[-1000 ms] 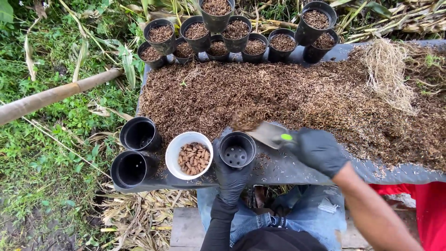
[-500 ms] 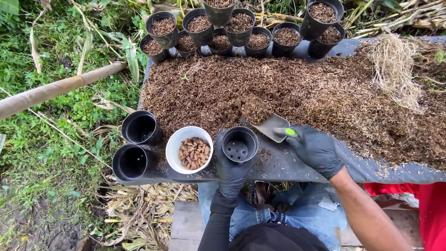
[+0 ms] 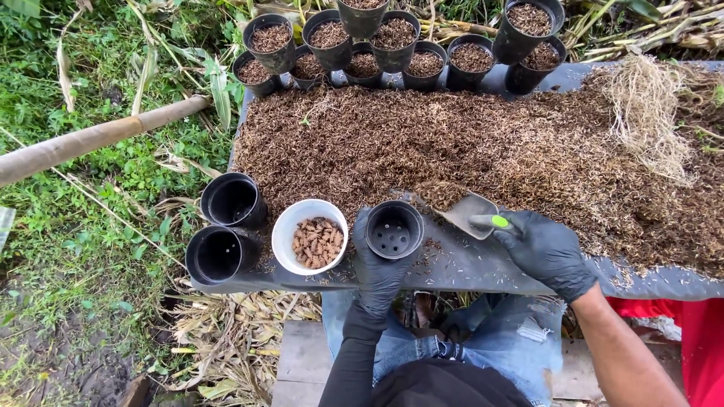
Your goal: The person fills black plastic plant pots with soil using a small green-handled trowel. They scoop soil from a large pile on a table, transfer it into the pots, and occasionally pat the soil down with their gloved hands. The filled pots are then placed in a row on the table.
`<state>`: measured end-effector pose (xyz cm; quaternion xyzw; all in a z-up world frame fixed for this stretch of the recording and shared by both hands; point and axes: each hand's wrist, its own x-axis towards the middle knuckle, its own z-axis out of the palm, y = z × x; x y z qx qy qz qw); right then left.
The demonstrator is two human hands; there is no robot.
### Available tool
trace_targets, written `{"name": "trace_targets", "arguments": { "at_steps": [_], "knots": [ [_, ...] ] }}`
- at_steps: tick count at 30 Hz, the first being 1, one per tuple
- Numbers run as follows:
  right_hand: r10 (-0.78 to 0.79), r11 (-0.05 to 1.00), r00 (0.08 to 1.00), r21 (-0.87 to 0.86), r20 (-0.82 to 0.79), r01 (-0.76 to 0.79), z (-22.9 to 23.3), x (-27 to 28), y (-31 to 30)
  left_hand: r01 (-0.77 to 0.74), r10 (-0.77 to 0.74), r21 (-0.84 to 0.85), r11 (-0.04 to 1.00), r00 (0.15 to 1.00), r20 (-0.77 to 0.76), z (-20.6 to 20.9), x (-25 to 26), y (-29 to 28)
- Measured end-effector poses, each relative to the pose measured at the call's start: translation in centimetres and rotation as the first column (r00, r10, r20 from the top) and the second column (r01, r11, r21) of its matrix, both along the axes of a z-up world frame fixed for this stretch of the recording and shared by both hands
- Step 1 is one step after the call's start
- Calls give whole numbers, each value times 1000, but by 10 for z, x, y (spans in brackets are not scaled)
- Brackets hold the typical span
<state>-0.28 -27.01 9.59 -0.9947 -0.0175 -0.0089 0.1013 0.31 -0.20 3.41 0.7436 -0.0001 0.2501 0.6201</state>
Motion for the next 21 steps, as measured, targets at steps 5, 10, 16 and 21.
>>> {"name": "trace_targets", "arguments": {
  "at_steps": [5, 10, 16, 21],
  "knots": [
    [126, 992, 992, -24, -17, -126, 12, 2, -25, 24, -42, 165, 986, 994, 103, -12, -1, 1],
    [128, 968, 992, -222, 24, -119, 48, -3, -23, 76, -94, 138, 988, 987, 131, -5, 1, 0],
    [115, 903, 979, -392, -171, -174, 86, 8, 1, 169, -171, 37, 985, 983, 72, 17, 3, 4],
    [316, 699, 935, -626, -162, -345, 101, 15, 29, 253, -257, 51, 966, 961, 99, -4, 1, 6]
  ]
}}
